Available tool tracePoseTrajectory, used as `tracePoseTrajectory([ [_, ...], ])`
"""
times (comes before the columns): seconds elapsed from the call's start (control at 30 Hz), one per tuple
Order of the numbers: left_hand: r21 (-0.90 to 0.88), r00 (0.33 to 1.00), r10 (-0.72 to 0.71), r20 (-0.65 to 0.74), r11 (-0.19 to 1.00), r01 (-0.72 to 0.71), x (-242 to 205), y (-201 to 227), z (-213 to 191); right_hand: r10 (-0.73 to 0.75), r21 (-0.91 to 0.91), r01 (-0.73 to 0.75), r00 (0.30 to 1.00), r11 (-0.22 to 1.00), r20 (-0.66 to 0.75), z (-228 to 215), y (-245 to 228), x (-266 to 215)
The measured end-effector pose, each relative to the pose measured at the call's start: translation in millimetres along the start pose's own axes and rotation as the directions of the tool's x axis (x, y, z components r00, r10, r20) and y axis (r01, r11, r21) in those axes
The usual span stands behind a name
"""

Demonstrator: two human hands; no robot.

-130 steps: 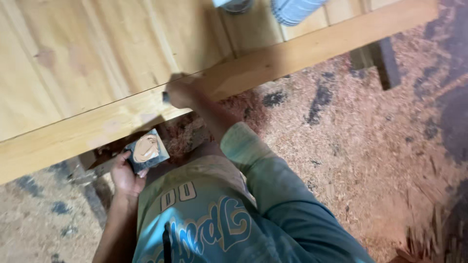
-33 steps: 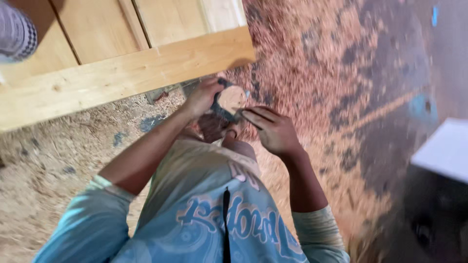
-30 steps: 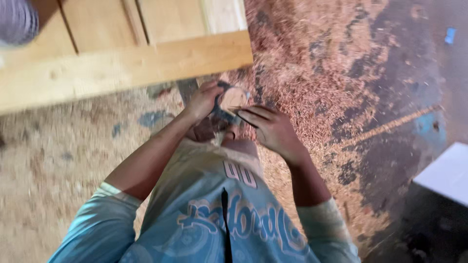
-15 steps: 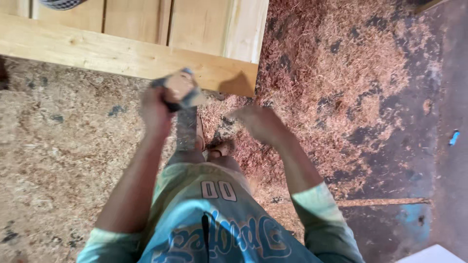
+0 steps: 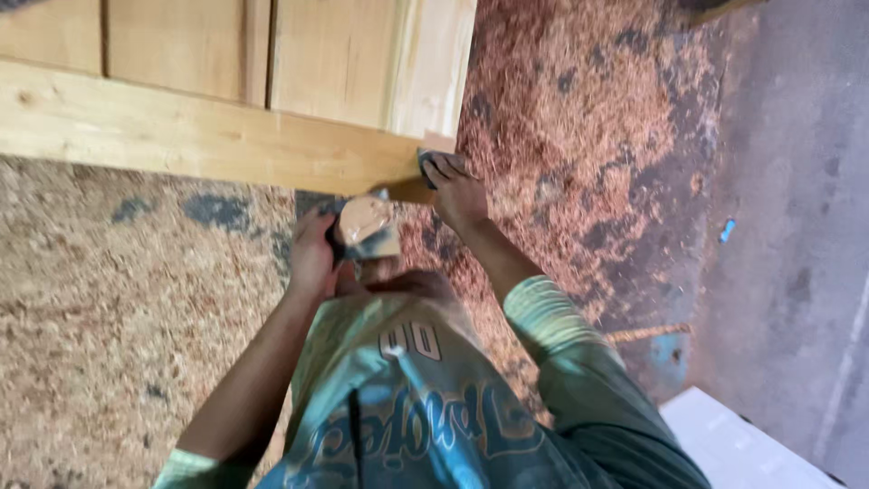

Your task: The person applies wood filler to a wooden door using a putty knife and a stick, spreading it into gaps and smoothing the surface. The person works on the door's surface and edges, repeatedly applying and smoothing the filler.

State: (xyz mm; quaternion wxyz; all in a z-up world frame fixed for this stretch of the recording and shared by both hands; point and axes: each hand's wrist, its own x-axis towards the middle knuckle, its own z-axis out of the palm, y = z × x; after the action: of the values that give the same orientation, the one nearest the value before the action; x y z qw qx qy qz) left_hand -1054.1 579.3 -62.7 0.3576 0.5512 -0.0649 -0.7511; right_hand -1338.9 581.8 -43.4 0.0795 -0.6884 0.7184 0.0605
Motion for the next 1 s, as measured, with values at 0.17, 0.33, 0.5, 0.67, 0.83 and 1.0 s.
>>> tracePoseTrajectory([
  [0.17,-0.126,0.996,0.026,0.086,0.992,-0.015,29,-9,-7,-0.063,0.055,0.072,0.986,0.996,-0.151,-33,25,6],
  [0.33,0.166,0.983,0.152,0.101,0.972,-0.167,42,-4,-33,0.355,0.232,-0.376,0.926,0.897,0.128,-32,0,44],
  [0.5,-0.095,0.988,0.059,0.145,0.994,-0.045,35,16,-22,0.093,0.096,-0.114,0.974,0.989,0.206,-26,-23,32],
  [0.67,0.066,0.998,0.042,-0.037,0.997,-0.039,30,24,-8,-0.109,0.044,0.122,0.967,0.992,-0.228,-19,-9,57],
  [0.83,-0.163,0.997,0.058,0.052,0.985,-0.049,30,13,-12,-0.103,0.074,0.118,0.979,0.99,-0.176,-2,-48,31],
  [1.0,-0.104,0.989,0.09,0.121,0.992,-0.077,43,4,-21,-0.08,0.034,0.081,0.996,0.996,-0.031,-38,-28,34],
])
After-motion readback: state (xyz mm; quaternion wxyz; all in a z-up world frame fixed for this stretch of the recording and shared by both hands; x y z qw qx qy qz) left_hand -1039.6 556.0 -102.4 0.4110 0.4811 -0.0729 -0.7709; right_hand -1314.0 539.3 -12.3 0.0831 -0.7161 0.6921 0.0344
